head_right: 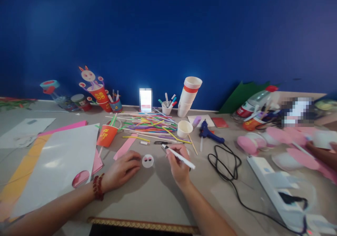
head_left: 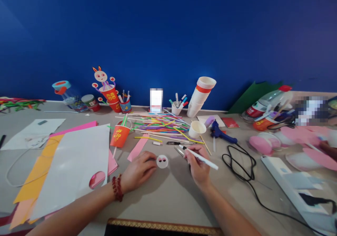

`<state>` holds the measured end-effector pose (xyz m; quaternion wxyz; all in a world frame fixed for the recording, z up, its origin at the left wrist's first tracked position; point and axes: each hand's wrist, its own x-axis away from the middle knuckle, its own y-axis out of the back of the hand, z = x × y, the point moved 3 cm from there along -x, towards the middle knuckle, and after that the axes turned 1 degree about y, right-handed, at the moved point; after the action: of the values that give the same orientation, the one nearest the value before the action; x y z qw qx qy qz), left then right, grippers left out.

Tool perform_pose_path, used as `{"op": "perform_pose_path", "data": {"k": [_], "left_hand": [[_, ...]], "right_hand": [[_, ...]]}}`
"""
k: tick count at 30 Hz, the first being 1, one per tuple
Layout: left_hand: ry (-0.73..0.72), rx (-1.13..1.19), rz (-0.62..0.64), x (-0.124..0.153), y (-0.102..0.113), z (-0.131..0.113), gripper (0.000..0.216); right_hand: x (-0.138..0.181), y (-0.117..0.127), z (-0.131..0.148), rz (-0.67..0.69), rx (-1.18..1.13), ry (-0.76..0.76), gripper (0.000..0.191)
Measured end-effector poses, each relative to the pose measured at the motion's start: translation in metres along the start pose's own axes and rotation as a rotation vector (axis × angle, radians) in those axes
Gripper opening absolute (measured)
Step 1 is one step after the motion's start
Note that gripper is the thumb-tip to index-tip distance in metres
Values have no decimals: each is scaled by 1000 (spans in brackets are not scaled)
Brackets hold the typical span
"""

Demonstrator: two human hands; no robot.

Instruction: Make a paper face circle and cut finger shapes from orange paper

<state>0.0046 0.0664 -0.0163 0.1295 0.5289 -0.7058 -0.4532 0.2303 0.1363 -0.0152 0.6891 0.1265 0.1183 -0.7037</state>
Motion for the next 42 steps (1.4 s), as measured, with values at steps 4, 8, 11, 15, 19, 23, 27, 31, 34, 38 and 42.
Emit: {"op": "perform_pose_path", "data": {"k": [4, 8, 11, 15, 19, 23, 27, 31, 34, 38, 42], "left_hand": [[107, 136, 12, -9, 16, -5, 12], [33, 23, 95, -36, 30, -11, 11], [-82, -196, 99, -71, 32, -10, 16], [-45, -427, 202, -114, 26, 6, 15], [-1, -503, 243, -119, 22, 23, 10], [29, -527, 255, -101, 11, 29, 4], [10, -483, 231, -92, 12, 16, 8], [-15, -293, 154, -91, 25, -9, 12], [-25, -133, 100, -90, 30, -23, 14], [-26, -91, 92, -87, 27, -29, 13], [-62, -97, 110, -87, 25, -32, 11]], "right_hand": [[-18, 19, 10, -200, -91, 32, 15], [-31, 31, 18, -296, -186, 55, 18], [-34, 33, 17, -303, -236, 63, 20], [-31, 30, 6, -246, -223, -9, 21], [-26, 23, -1, -127, -194, -92, 19], [-23, 18, 3, -44, -257, -136, 21], [-18, 11, 7, 0, -355, -170, 23], [-11, 4, 3, 73, -379, -194, 21], [-7, 1, 1, 115, -372, -198, 22], [-5, -1, 5, 122, -317, -203, 22], [-5, -3, 10, 135, -268, -210, 22]]}}
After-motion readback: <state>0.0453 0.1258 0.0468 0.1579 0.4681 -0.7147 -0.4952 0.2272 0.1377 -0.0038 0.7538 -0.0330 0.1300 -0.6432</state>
